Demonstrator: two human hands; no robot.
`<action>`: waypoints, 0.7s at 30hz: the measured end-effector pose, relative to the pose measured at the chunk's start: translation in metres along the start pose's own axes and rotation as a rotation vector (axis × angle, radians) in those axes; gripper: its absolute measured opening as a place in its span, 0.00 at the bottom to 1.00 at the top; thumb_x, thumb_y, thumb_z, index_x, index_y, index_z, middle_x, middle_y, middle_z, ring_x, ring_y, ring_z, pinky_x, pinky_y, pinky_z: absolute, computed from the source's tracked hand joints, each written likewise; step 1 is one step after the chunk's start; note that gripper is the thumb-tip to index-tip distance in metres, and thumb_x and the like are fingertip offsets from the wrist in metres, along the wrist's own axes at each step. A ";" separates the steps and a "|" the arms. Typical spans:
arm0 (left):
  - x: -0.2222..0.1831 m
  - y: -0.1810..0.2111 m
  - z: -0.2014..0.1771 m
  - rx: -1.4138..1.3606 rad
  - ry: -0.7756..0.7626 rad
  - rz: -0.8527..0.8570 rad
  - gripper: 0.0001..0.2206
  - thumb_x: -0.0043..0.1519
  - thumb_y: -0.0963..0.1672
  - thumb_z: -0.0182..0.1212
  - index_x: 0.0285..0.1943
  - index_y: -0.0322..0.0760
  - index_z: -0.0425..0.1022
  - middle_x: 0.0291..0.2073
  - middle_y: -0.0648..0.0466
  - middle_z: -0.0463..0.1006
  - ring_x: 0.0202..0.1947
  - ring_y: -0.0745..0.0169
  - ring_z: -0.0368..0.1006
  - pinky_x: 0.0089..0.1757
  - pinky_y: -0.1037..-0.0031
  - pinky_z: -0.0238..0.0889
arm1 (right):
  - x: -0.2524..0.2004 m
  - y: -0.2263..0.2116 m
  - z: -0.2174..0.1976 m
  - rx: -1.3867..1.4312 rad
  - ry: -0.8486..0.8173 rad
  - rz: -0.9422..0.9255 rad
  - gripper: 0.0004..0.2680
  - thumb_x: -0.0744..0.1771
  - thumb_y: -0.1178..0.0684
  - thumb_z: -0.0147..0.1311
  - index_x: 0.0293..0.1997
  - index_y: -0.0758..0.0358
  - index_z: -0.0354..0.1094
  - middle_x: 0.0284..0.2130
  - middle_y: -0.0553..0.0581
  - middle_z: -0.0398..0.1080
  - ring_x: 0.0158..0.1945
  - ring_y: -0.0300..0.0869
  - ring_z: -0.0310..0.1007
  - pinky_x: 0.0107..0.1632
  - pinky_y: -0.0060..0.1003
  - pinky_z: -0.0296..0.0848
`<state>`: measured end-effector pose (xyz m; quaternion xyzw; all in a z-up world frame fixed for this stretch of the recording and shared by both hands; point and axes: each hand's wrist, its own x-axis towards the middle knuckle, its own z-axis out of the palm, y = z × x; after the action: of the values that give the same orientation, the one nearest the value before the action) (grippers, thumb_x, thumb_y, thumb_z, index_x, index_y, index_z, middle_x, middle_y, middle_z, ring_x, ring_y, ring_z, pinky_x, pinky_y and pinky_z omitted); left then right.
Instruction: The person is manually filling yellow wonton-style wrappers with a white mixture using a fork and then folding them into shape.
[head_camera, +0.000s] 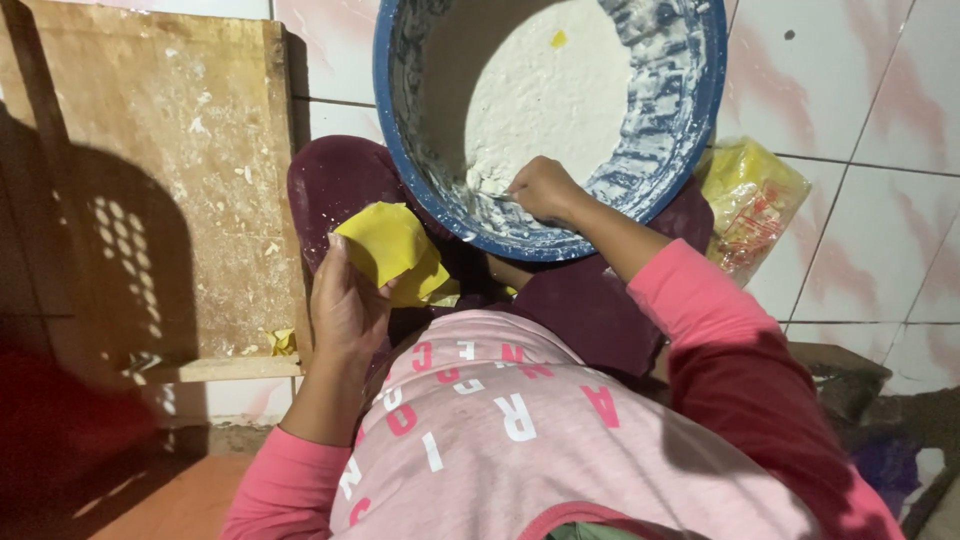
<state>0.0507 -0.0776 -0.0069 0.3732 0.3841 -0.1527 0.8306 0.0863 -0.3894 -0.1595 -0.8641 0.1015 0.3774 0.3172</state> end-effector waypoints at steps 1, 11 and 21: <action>0.002 -0.002 -0.001 -0.001 -0.003 -0.005 0.11 0.65 0.49 0.58 0.45 0.39 0.78 0.41 0.47 0.85 0.41 0.50 0.84 0.40 0.63 0.79 | 0.000 0.000 0.004 -0.001 0.002 0.005 0.07 0.65 0.61 0.57 0.45 0.67 0.79 0.38 0.70 0.79 0.48 0.63 0.79 0.50 0.56 0.76; -0.017 0.017 0.033 0.067 -0.082 0.068 0.10 0.69 0.48 0.57 0.35 0.44 0.75 0.27 0.57 0.81 0.33 0.62 0.79 0.49 0.60 0.73 | -0.086 -0.086 -0.040 0.302 0.209 -0.179 0.09 0.66 0.62 0.58 0.49 0.67 0.78 0.40 0.70 0.79 0.46 0.59 0.78 0.49 0.49 0.75; -0.008 0.004 0.064 -0.136 -0.069 -0.097 0.14 0.70 0.46 0.47 0.55 0.28 0.66 0.45 0.40 0.77 0.50 0.47 0.78 0.53 0.58 0.72 | -0.132 -0.135 0.004 0.466 0.598 -0.630 0.11 0.66 0.65 0.59 0.51 0.59 0.79 0.39 0.56 0.79 0.42 0.44 0.80 0.43 0.36 0.79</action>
<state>0.0813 -0.1224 0.0286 0.2915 0.3822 -0.1791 0.8584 0.0486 -0.2904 -0.0033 -0.8294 0.0038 -0.0343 0.5576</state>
